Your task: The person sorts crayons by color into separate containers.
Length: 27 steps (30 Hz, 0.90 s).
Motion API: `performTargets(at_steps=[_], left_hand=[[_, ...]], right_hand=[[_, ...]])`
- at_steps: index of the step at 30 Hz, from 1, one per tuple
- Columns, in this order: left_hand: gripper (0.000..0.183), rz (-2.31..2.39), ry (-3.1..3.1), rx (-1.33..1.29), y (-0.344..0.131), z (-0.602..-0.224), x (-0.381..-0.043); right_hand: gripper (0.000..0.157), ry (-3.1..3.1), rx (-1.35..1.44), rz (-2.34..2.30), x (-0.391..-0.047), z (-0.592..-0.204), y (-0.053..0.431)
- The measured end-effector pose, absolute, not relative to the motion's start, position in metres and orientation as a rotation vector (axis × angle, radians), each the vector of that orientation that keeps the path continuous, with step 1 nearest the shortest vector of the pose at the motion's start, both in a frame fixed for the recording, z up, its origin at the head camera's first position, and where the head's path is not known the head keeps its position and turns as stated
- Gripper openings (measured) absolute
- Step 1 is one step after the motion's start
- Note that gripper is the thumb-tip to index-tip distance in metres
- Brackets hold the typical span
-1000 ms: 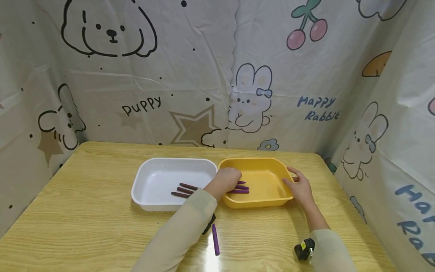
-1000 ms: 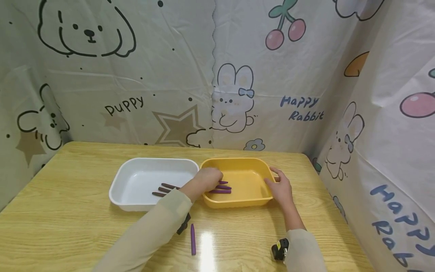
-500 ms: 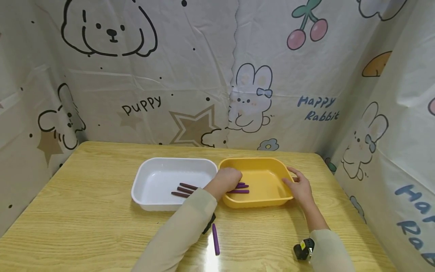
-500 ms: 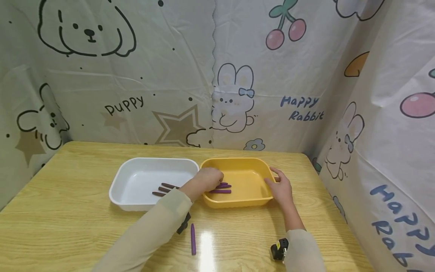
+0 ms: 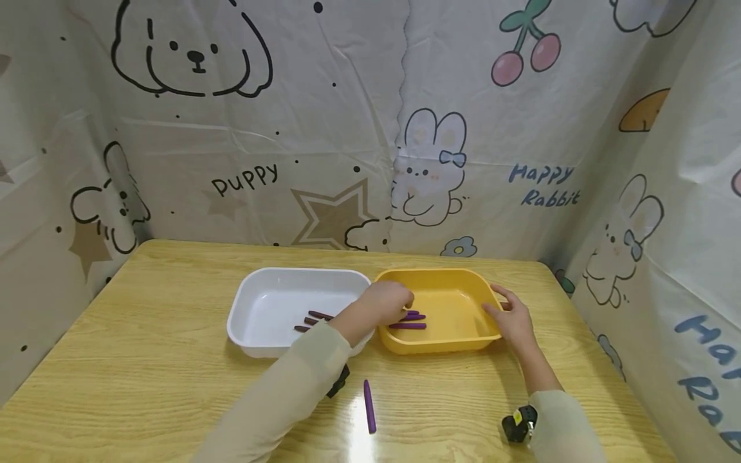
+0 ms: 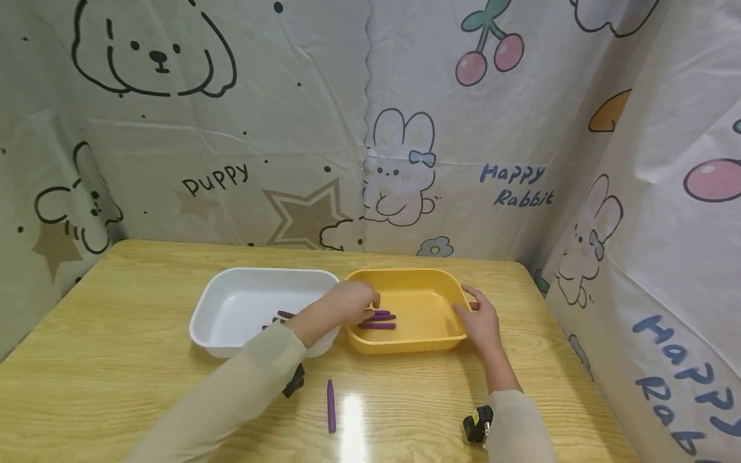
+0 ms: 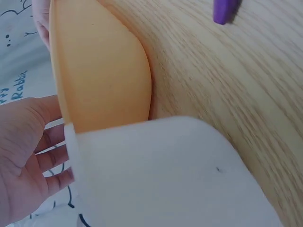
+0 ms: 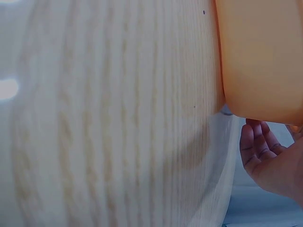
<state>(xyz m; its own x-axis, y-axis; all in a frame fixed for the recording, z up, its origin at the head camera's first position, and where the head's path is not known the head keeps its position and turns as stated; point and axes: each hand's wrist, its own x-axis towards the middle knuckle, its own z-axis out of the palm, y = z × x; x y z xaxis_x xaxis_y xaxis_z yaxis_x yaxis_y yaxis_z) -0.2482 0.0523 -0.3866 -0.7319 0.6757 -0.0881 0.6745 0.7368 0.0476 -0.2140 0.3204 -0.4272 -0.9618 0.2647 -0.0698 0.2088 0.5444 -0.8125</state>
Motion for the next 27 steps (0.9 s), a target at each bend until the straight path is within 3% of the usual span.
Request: performTargets(at_steps=[27], left_hand=[[0.017, 0.362, 2.769, 1.466, -0.002, -0.359, -0.171]], right_hand=[[0.056, -2.709, -0.435, 1.409, -0.215, -0.429, 0.321]])
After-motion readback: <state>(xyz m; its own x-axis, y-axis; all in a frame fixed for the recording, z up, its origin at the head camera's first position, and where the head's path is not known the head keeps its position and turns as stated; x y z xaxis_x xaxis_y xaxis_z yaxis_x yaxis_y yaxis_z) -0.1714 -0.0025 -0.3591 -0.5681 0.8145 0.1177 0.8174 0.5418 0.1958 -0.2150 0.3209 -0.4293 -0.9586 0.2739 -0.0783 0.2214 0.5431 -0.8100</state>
